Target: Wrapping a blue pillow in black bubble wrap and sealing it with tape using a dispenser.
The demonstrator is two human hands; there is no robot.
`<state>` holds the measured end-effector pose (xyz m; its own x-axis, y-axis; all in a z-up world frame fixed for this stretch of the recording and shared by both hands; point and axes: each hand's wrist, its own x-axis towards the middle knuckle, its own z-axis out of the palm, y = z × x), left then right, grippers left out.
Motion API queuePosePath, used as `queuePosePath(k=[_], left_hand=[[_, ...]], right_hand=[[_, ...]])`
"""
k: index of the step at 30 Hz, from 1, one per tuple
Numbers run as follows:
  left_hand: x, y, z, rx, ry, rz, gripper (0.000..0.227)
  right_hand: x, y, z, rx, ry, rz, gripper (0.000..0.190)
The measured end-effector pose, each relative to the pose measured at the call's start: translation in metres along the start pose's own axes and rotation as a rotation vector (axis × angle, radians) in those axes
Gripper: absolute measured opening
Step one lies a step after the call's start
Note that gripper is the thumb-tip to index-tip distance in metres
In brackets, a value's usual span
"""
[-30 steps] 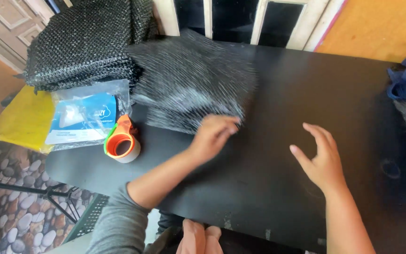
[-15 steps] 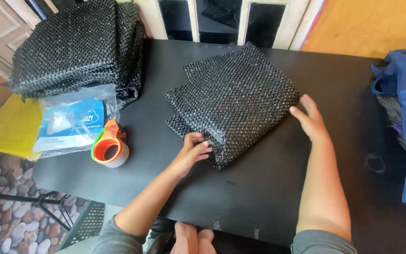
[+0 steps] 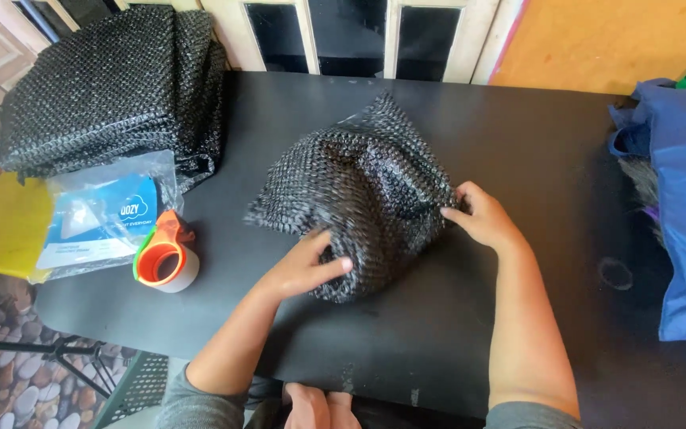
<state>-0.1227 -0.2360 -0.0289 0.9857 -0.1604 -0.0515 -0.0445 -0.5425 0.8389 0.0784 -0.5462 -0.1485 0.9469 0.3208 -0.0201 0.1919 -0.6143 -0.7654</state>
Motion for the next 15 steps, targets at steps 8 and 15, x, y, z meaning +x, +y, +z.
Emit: queuePosePath(k=[8,15], left_hand=[[0.019,-0.102,-0.001,0.444,0.225,0.449,0.069],[0.042,-0.104,0.030,-0.307,0.070,0.305,0.112]], right_hand=[[0.008,0.017,-0.003,0.237,0.304,0.126,0.034],[-0.009,-0.033,0.006,0.127,-0.229,0.362,0.047]])
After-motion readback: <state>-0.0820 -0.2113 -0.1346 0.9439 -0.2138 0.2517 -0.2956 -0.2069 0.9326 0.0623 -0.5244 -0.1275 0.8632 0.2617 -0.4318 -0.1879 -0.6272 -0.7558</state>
